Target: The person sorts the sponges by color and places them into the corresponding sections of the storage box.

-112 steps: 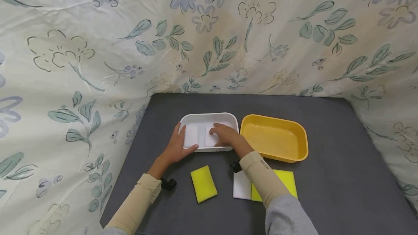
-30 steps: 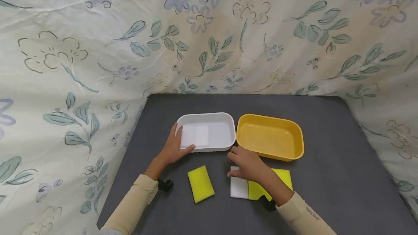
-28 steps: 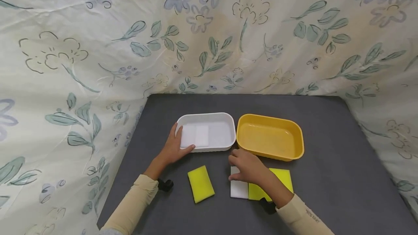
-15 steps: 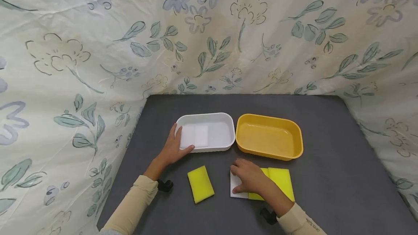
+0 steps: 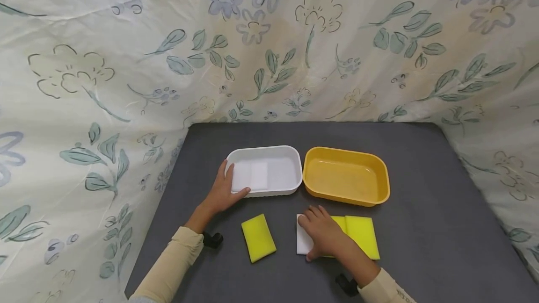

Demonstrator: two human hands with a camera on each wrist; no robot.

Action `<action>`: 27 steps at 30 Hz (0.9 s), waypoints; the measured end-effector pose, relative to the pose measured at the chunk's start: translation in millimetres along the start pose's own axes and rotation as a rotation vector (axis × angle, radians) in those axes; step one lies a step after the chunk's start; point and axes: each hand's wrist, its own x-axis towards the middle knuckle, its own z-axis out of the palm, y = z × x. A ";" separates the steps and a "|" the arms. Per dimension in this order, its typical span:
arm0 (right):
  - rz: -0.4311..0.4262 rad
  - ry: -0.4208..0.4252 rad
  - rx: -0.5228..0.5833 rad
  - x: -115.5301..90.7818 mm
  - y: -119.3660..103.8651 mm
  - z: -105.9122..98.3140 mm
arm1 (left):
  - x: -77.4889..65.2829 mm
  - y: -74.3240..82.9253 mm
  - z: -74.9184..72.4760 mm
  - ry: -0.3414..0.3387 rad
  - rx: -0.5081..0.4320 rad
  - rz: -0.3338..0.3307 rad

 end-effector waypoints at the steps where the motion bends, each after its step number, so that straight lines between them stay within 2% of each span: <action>1: 0.002 0.001 -0.009 -0.3 0.2 0.9 | -0.1 0.1 -0.1 -0.001 -0.002 0.001; 11: -0.012 0.027 -0.039 -1.2 1.3 5.5 | -0.3 0.8 -0.5 -0.006 0.001 0.000; 19: -0.005 0.017 -0.021 -2.9 -0.4 1.5 | -1.0 1.8 0.0 -0.010 0.010 -0.008; 27: -0.026 0.044 0.014 -3.8 1.0 -0.4 | -2.6 4.4 -1.5 0.012 -0.006 0.005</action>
